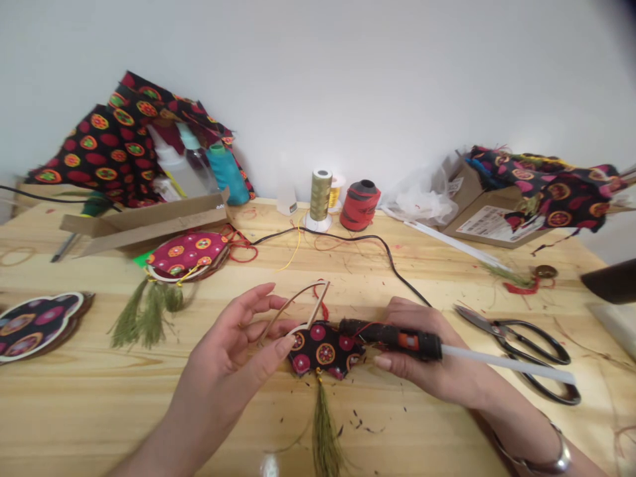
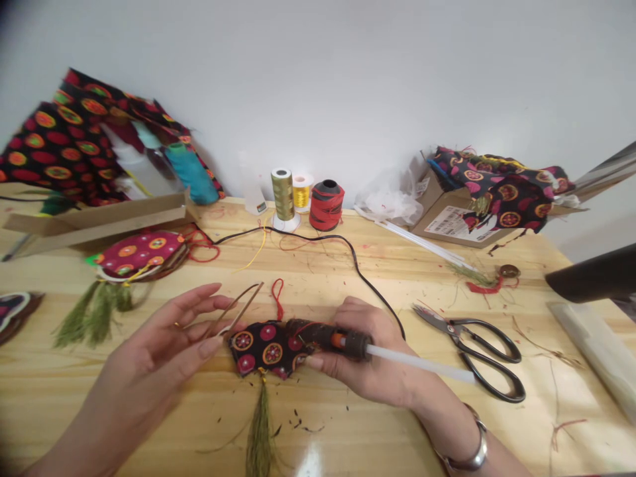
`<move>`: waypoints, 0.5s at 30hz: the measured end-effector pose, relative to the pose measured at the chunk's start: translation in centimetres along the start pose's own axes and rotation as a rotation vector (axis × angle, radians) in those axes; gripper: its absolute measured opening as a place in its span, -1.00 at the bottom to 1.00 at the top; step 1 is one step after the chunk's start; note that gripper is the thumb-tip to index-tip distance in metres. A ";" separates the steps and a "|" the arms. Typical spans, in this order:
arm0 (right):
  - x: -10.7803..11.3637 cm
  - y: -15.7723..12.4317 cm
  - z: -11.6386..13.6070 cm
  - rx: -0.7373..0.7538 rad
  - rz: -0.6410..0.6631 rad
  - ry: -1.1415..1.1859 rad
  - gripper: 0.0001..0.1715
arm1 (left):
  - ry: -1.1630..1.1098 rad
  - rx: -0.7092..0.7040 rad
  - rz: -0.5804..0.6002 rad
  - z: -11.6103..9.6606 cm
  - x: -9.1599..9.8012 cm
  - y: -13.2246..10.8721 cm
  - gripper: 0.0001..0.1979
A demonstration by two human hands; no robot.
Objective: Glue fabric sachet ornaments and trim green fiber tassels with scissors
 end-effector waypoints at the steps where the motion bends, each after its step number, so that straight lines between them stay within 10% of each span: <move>1: 0.0 0.0 0.0 0.001 0.001 -0.004 -0.62 | -0.003 0.001 0.001 0.0 0.0 0.0 -0.50; 15: -0.2 -0.2 -0.5 -0.024 0.024 -0.063 -0.62 | -0.023 0.051 0.011 -0.5 -0.3 -0.3 -0.51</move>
Point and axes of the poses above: each hand's wrist, its own y-axis towards the middle knuckle, its own x-axis out of the back of the hand, z = x × y, the point moved 5 cm from there along y, towards the middle knuckle, and after that the axes turned 15 degrees about y, right-handed, at the moved point
